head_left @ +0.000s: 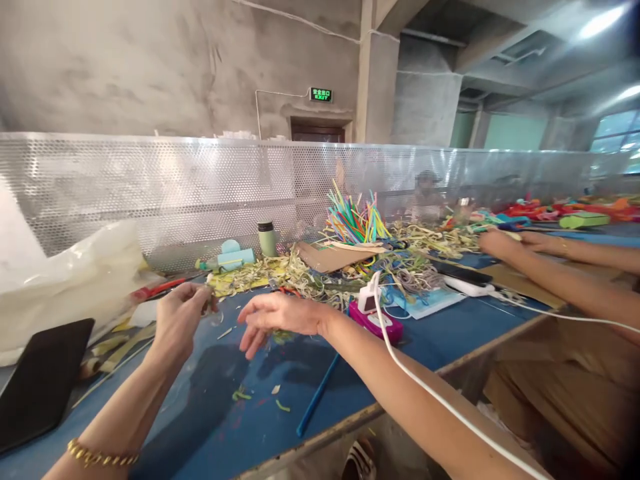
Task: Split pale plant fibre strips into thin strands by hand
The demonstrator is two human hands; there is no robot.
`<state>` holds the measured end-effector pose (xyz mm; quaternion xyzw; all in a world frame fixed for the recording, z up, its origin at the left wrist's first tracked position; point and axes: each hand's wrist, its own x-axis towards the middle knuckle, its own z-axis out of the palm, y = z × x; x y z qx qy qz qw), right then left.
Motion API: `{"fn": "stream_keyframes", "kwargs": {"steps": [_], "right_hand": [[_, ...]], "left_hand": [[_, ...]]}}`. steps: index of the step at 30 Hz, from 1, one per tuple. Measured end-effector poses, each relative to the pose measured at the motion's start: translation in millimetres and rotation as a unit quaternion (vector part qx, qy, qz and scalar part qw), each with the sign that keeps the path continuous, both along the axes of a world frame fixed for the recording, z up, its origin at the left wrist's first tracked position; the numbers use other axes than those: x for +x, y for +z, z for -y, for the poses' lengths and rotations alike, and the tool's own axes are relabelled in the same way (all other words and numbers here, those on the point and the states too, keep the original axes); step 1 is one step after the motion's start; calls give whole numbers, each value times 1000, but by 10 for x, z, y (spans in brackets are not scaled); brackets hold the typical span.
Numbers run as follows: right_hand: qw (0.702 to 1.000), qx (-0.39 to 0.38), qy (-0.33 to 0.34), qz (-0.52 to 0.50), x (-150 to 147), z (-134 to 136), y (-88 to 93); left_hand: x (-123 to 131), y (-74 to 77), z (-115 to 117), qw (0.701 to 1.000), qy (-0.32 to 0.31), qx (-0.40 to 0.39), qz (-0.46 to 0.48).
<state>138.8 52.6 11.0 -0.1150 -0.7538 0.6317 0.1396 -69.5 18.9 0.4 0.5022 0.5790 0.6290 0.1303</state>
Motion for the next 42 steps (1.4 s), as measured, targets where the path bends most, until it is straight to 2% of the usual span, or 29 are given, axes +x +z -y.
{"fn": "stream_keyframes", "kwargs": {"steps": [2, 4, 5, 6, 7, 8, 9, 10, 14, 17, 19, 21, 24, 27, 30, 35, 38, 40, 42], "right_hand": [[994, -23, -104, -21, 4, -127, -62], [973, -8, -220, -63, 42, -273, -84], [955, 37, -287, -64, 68, -345, -79], [925, 115, -361, -42, 93, -411, -65], [884, 207, -420, 4, 112, -468, -45], [847, 278, -450, 53, 123, -512, -20], [816, 332, -463, 96, 122, -542, 5], [800, 363, -459, 134, 106, -561, 28], [774, 404, -416, 255, -95, -580, 42], [751, 403, -398, 339, -284, -626, -23], [742, 393, -395, 372, -360, -680, -65], [746, 376, -395, 383, -382, -746, -86], [770, 327, -406, 369, -342, -836, -81], [806, 249, -427, 327, -267, -865, -69], [845, 182, -439, 244, -190, -815, -52], [900, 118, -413, 72, -80, -628, 76], [941, 29, -332, -52, -46, -478, 180], [952, 11, -297, -74, -53, -377, 212], [946, 48, -316, -44, -86, -291, 201]], "left_hand": [[20, 35, -4, 997, -31, 9, 77], [36, 38, -17, 993, -55, 10, 101], [43, 27, -23, 994, -61, 11, 95], [52, 11, -28, 995, -66, 14, 79], [62, -8, -31, 996, -70, 16, 59], [74, -27, -30, 996, -74, 18, 36], [88, -44, -25, 997, -78, 20, 12], [101, -58, -19, 996, -82, 20, -13], [117, -88, -1, 993, -77, 9, -88], [106, -79, 4, 994, -80, 9, -75], [108, -55, 20, 994, -104, 5, -41], [124, -25, 44, 990, -137, -9, 10], [157, 6, 69, 974, -195, -41, 103], [179, 5, 62, 956, -230, -51, 173], [181, -17, 30, 952, -235, -41, 193], [152, -60, -38, 974, -190, 1, 125], [107, -70, -65, 988, -134, 28, 69], [68, -65, -77, 994, -88, 42, 39], [33, -54, -88, 997, -49, 50, 20]]}}
